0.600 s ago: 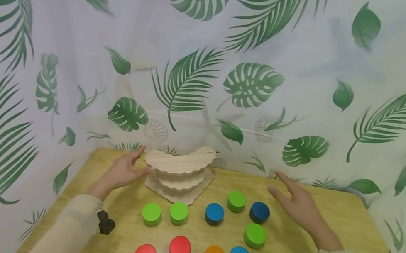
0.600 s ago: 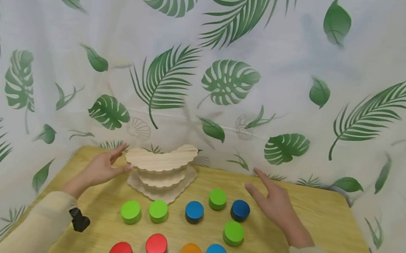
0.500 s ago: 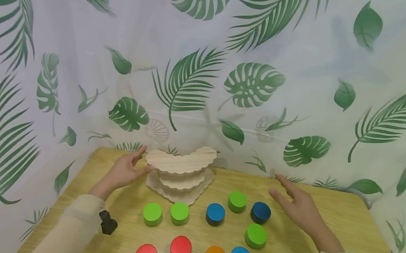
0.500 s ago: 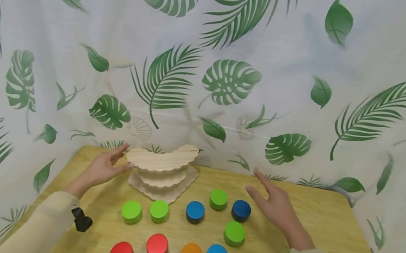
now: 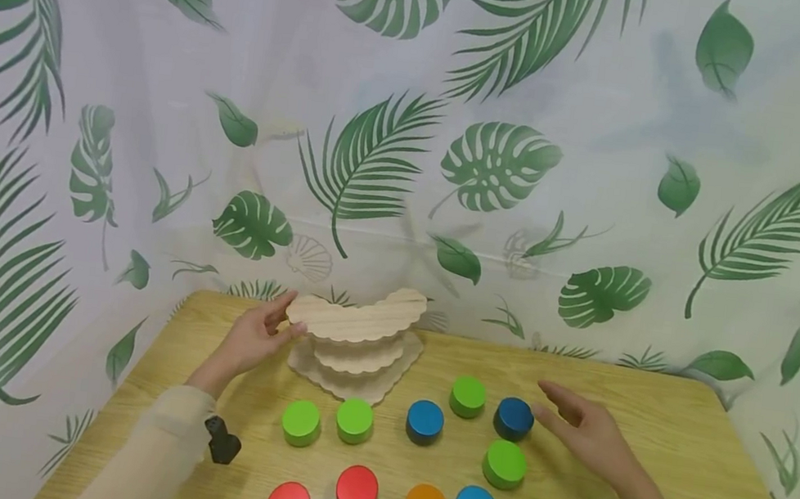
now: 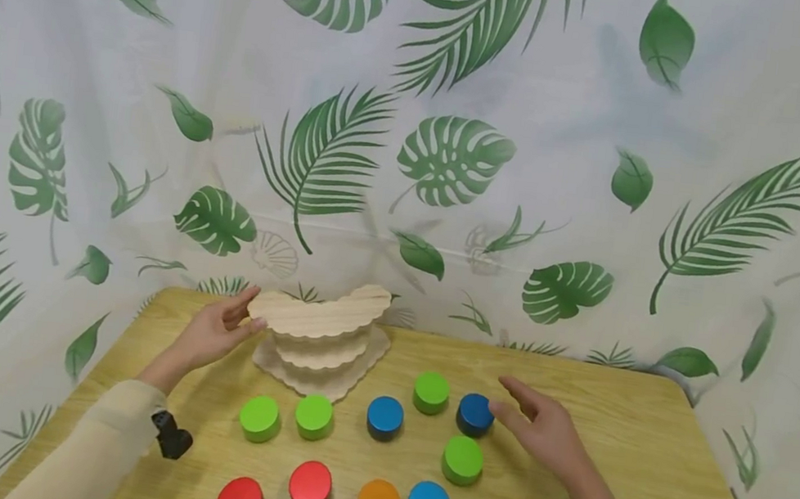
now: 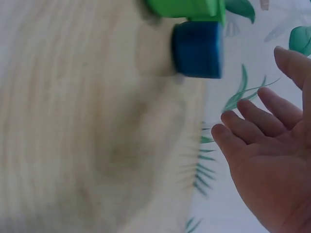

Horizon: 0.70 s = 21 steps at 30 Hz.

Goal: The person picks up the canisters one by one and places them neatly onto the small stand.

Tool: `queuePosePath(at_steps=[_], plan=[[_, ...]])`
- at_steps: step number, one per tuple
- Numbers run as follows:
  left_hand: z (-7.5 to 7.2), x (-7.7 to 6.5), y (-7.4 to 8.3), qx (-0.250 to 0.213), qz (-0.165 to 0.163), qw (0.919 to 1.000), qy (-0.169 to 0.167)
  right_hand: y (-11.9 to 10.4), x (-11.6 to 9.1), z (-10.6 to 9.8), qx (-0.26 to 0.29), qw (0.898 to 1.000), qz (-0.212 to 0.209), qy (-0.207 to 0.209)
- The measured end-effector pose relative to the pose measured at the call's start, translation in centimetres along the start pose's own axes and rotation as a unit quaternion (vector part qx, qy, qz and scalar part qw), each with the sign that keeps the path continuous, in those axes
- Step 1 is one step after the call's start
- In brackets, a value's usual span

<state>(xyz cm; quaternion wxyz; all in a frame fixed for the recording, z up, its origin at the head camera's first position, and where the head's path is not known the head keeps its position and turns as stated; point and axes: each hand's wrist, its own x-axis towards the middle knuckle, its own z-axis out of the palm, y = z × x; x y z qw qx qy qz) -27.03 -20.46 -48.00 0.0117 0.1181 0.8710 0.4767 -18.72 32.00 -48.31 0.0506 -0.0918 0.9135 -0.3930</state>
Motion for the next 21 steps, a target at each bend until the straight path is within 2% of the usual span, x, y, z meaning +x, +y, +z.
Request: queuePosePath(at_steps=[11,21], plan=[[-0.2,-0.1,0.1,-0.01,-0.003,0.9999,-0.003,3.1,-0.1,1.6,0.081,0.996,0.004,-0.026],[-0.2,0.0,0.3,-0.012,-0.003,0.9999,-0.006,4.0,0.5,2.5,0.065,0.997,0.013,-0.026]])
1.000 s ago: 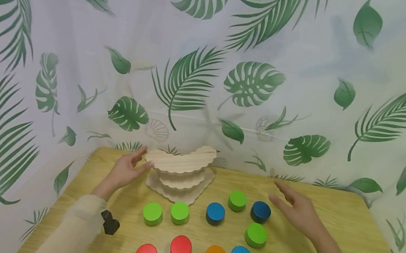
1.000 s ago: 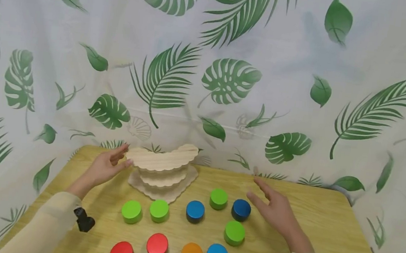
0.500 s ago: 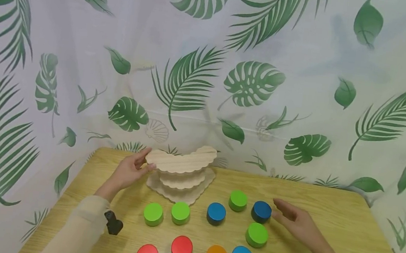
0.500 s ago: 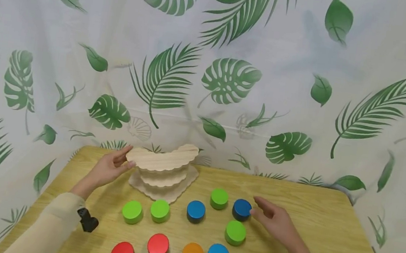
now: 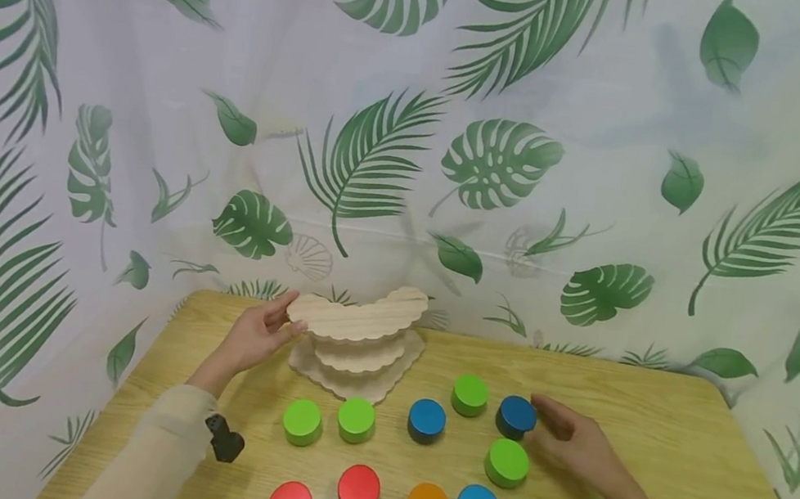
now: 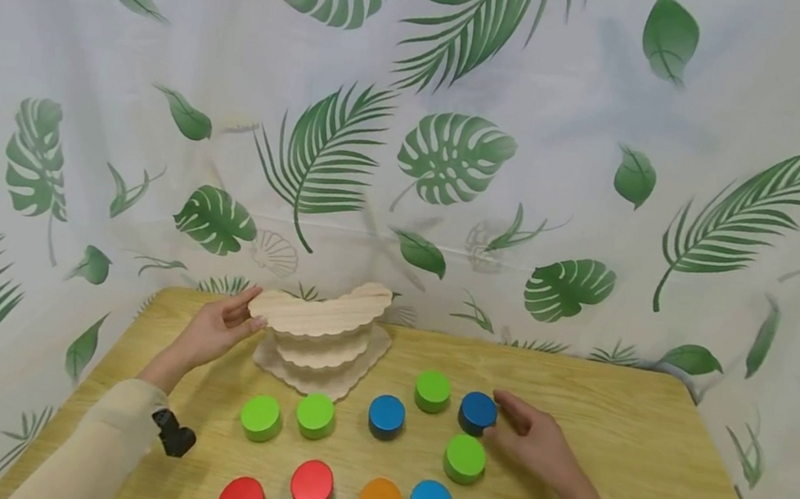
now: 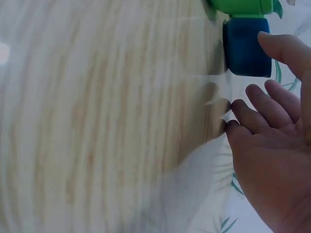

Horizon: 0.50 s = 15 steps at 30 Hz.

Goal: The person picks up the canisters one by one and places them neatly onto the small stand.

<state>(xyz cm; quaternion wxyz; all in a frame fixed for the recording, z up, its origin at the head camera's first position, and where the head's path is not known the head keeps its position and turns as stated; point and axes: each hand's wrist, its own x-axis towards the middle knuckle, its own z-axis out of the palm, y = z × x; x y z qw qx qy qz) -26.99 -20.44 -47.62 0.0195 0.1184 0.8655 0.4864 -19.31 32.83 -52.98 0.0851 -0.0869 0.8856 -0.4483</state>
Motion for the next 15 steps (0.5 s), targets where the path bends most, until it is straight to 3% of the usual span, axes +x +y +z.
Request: queuePosePath(at_steps=[15], plan=[[0.0,0.0,-0.2,-0.004,-0.003,1.0,0.0,-0.7,0.7,1.1,-0.047,0.998,0.032,-0.002]])
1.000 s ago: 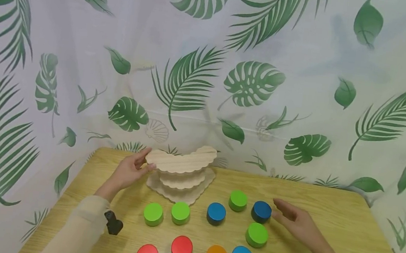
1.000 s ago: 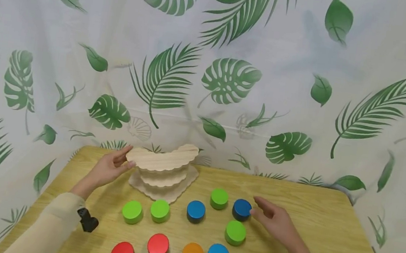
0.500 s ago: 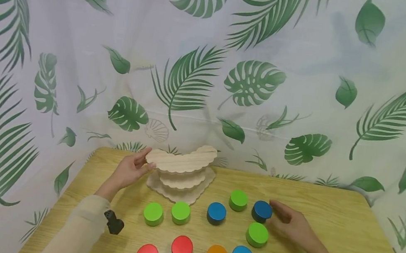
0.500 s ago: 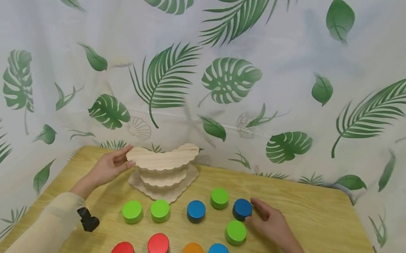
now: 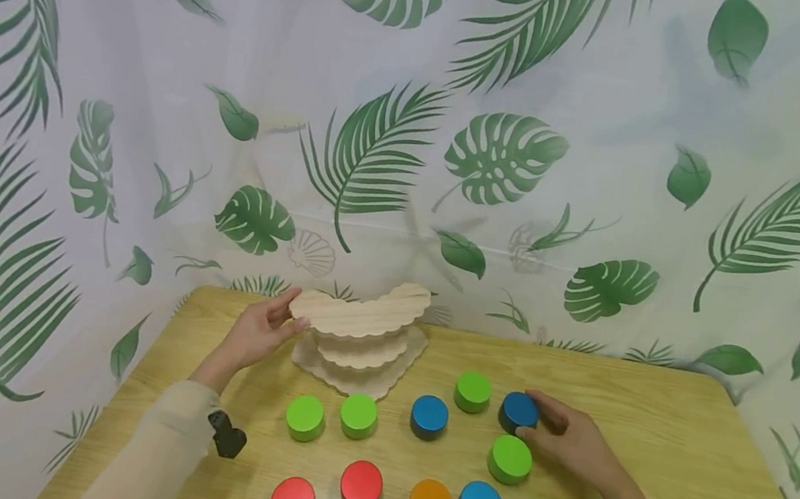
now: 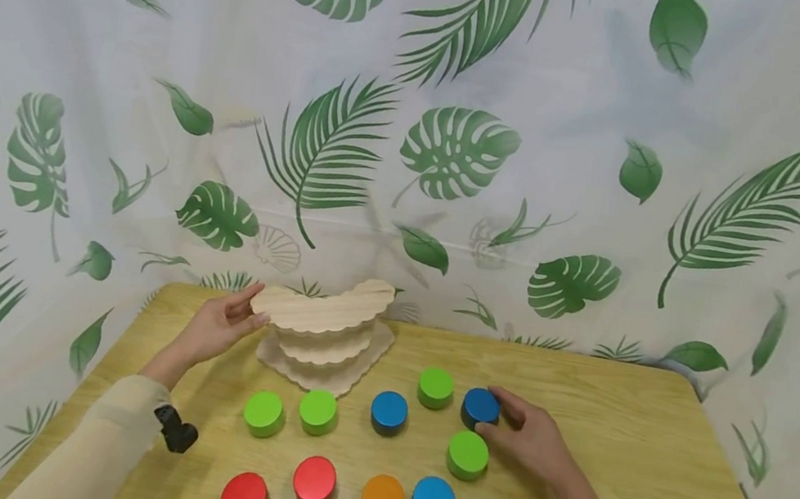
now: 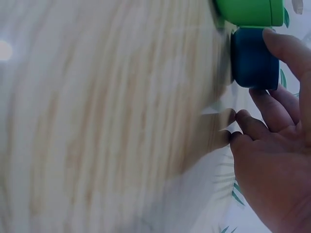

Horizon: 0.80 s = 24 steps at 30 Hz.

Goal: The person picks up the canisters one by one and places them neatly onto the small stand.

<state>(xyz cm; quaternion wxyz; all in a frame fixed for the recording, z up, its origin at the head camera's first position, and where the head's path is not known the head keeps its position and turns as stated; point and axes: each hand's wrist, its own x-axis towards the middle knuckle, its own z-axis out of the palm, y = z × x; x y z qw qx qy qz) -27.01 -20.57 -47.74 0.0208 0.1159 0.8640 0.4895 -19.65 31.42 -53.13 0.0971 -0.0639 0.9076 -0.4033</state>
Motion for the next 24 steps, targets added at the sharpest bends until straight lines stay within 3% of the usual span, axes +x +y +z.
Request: queuePosePath(at_steps=[12,24], plan=[[0.1,0.1,0.1,0.009,-0.006,0.9999,0.001,-0.3,0.2,-0.1,0.017,1.0,0.005,0.014],[0.0,0.0,0.1,0.006,-0.009,0.9999,0.001,-2.4,0.9,-2.1,0.035,0.999,-0.024,0.02]])
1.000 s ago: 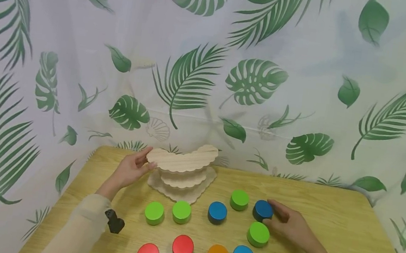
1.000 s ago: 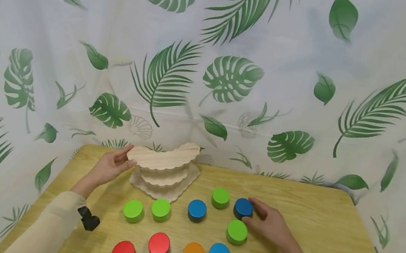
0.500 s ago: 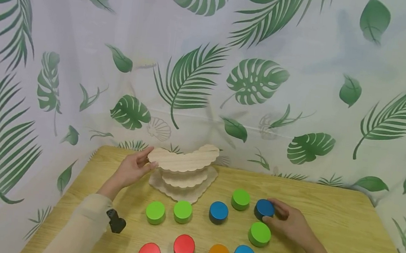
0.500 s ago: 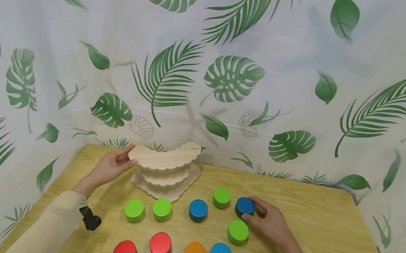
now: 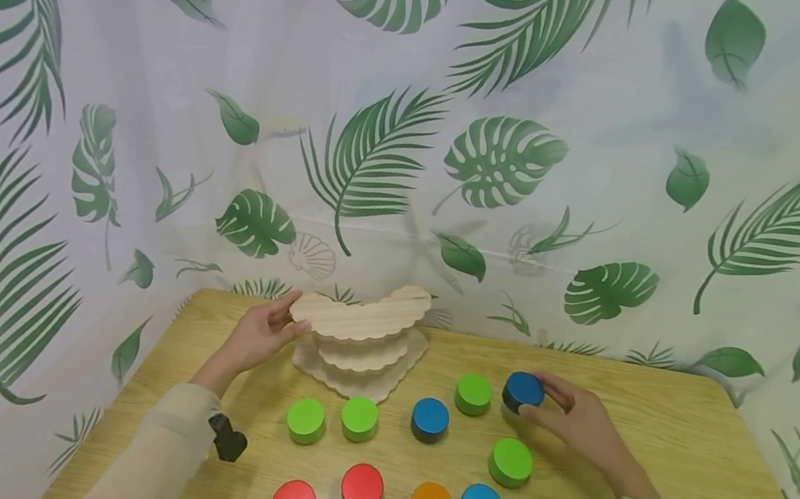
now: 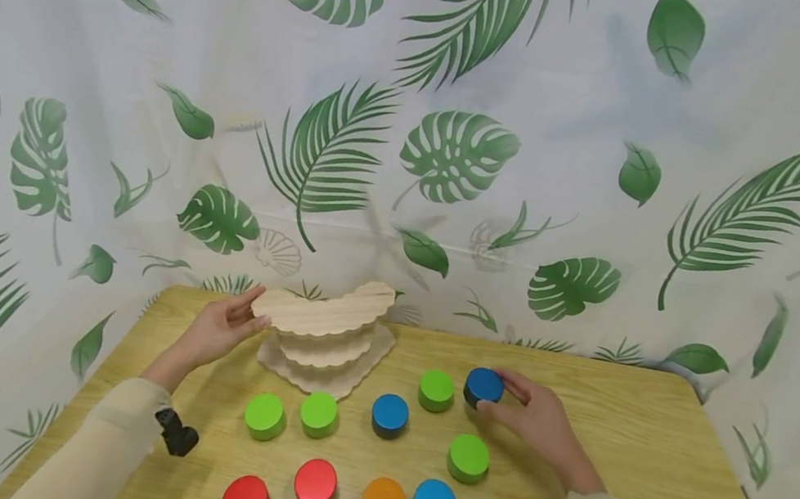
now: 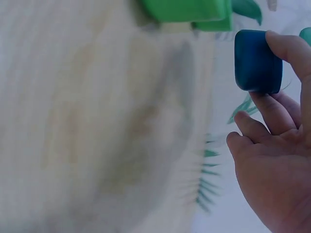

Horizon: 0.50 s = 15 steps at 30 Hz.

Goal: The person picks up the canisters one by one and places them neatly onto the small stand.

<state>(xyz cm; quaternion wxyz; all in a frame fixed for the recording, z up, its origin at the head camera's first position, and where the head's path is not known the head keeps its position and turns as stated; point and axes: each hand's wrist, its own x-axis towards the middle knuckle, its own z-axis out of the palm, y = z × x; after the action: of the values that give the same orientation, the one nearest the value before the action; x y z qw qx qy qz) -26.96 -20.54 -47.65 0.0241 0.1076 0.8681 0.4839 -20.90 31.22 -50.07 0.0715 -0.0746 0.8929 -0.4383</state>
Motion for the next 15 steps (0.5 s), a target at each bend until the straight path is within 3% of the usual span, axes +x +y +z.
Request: queuePosePath(at_steps=[8,15], plan=[[0.0,0.0,0.0,-0.003,-0.004,1.0,-0.003,-3.5,1.7,0.1,-0.016,0.999,-0.032,0.0],[0.0,-0.1,0.0,-0.008,0.008,0.9999,-0.005,-6.4,3.5,1.2,0.006,0.998,-0.06,-0.015]])
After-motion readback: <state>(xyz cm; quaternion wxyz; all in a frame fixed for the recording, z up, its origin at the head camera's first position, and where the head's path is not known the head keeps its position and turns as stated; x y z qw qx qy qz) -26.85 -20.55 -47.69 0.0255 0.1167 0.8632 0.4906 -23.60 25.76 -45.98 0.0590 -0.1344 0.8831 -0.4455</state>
